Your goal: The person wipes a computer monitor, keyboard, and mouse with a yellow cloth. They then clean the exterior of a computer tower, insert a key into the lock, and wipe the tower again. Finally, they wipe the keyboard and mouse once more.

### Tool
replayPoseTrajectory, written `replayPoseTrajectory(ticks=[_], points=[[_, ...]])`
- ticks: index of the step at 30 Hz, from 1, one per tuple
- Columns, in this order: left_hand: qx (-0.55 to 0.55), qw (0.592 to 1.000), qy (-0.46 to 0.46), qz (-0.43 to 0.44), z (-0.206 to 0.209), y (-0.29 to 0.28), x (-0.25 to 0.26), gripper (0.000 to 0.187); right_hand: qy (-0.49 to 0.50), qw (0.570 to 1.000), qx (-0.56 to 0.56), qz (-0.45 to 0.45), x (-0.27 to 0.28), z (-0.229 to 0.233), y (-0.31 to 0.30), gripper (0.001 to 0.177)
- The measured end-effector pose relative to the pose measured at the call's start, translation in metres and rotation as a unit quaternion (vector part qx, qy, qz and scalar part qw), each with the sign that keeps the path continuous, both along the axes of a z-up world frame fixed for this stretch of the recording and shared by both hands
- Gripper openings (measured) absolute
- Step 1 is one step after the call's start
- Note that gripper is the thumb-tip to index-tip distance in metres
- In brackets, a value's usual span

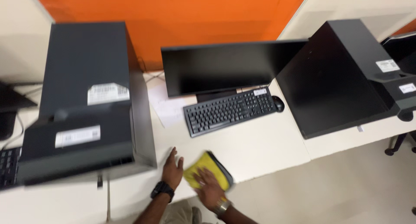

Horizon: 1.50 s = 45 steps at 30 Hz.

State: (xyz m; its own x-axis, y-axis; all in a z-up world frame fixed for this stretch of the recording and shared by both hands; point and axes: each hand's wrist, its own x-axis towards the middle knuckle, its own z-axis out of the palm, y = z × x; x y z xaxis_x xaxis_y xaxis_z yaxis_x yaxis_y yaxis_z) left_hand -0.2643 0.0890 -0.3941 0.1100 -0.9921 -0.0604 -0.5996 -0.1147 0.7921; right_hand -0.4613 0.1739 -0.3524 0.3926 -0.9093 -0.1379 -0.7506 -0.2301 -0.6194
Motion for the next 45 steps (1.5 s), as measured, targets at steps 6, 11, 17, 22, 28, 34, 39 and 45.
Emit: replayPoseTrajectory(ticks=[6, 11, 17, 22, 28, 34, 39, 45], points=[[0.108, 0.982, 0.125, 0.089, -0.041, -0.116, -0.046, 0.065, 0.031, 0.972, -0.024, -0.230, -0.133, -0.016, -0.035, 0.052], [0.174, 0.919, 0.303, 0.184, -0.040, -0.188, -0.071, 0.065, -0.163, 0.809, 0.092, -0.557, -0.213, 0.056, -0.112, 0.037], [0.258, 0.773, 0.559, 0.150, 0.047, -0.181, -0.078, 0.065, -0.529, 0.734, 0.014, -0.426, -0.263, 0.144, -0.189, 0.049], [0.229, 0.803, 0.529, 0.150, 0.106, -0.130, -0.117, 0.064, -0.396, 0.840, 0.018, -0.371, -0.243, 0.123, -0.227, 0.049], [0.035, 0.885, 0.455, 0.094, 0.085, -0.086, -0.146, 0.044, -0.211, 0.958, -0.174, 0.085, -0.080, 0.123, -0.179, 0.043], [0.042, 0.922, 0.323, 0.210, 0.145, -0.031, -0.115, 0.056, -0.204, 0.961, -0.167, 0.079, -0.159, 0.081, -0.193, 0.021], [0.070, 0.867, 0.418, 0.264, 0.222, -0.008, -0.127, 0.062, -0.072, 0.965, 0.057, -0.245, -0.315, -0.010, -0.251, 0.047], [0.104, 0.853, 0.418, 0.294, 0.245, -0.008, -0.136, 0.066, -0.214, 0.906, 0.104, -0.351, -0.323, 0.053, -0.257, 0.052]])
